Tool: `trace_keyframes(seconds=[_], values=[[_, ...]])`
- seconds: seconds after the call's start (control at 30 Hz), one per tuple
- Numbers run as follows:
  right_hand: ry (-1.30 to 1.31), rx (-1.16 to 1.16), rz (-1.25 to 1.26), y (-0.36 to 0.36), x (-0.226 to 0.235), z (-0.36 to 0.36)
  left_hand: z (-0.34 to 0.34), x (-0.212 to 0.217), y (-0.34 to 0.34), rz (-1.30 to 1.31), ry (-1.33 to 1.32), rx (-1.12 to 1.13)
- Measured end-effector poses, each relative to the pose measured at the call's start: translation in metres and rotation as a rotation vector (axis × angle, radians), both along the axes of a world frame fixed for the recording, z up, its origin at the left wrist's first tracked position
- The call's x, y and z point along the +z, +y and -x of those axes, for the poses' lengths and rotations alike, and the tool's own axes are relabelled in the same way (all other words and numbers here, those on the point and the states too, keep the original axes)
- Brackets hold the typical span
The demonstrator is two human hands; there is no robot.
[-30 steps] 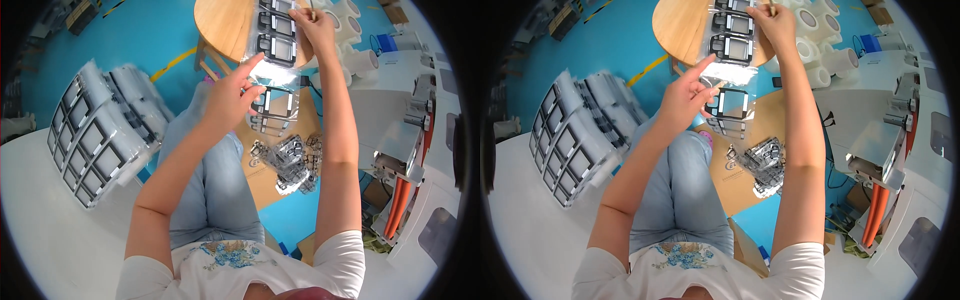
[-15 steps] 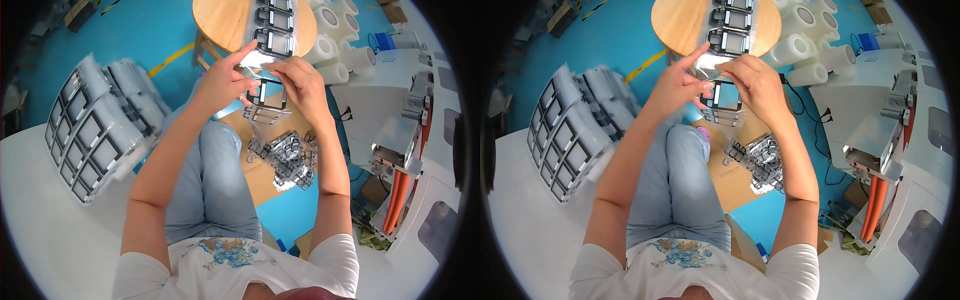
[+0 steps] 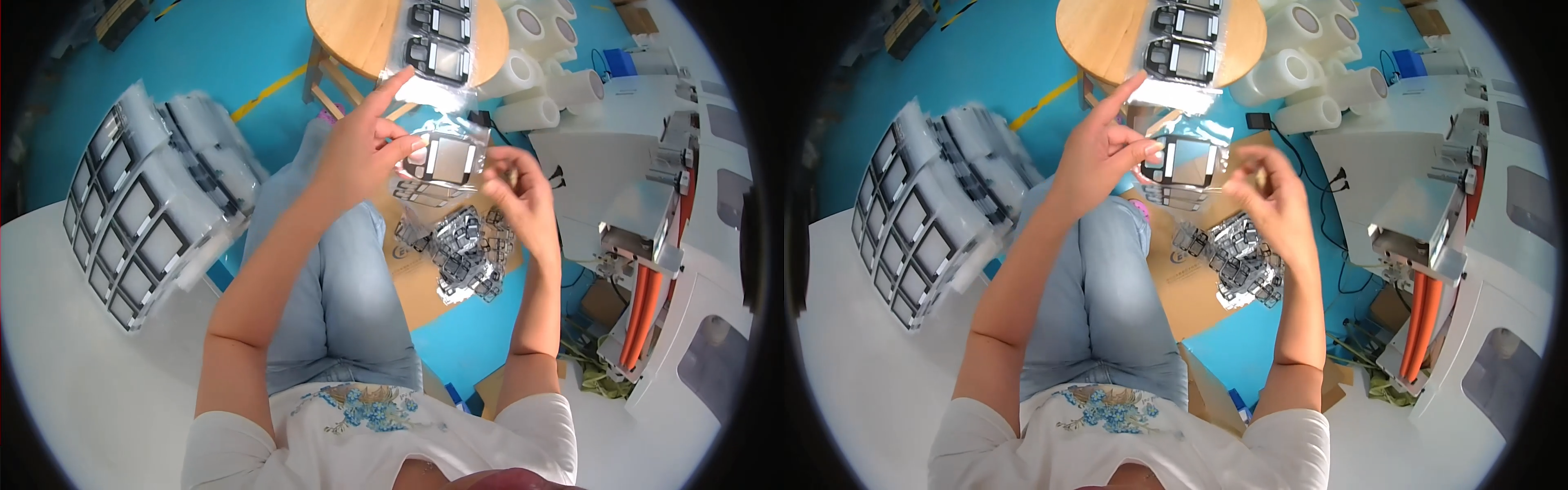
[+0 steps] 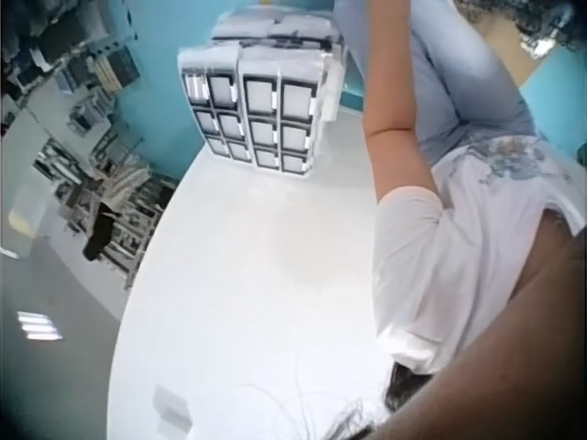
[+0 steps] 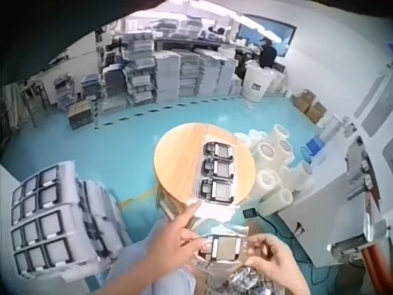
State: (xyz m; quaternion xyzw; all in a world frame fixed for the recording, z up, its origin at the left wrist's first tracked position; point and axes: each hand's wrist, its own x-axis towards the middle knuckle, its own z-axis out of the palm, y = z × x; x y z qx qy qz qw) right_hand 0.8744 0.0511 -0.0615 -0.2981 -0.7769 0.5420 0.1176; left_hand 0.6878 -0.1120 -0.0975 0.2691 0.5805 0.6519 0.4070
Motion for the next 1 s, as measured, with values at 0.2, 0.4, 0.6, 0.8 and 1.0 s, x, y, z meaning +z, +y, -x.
trace_keyframes(seconds=[0.2, 0.4, 0.6, 0.8, 1.0], values=[[0.193, -0.058, -0.080, -0.025, 0.064, 0.015, -0.043, -0.035, 0.005, -0.342, -0.269, -0.275], [0.587, -0.170, -0.253, 0.029, 0.161, 0.070, -0.054, 0.026, 0.004, -0.341, -0.183, -0.174], [0.500, -0.169, -0.100, 0.083, 0.150, 0.165, 0.050, 0.125, -0.020, -0.407, 0.115, 0.239], [0.263, -0.091, -0.039, 0.131, 0.019, 0.181, 0.008, 0.012, 0.008, -0.103, 0.130, 0.215], [0.157, -0.087, -0.040, 0.136, -0.025, 0.190, 0.002, -0.014, 0.013, -0.069, 0.107, 0.151]])
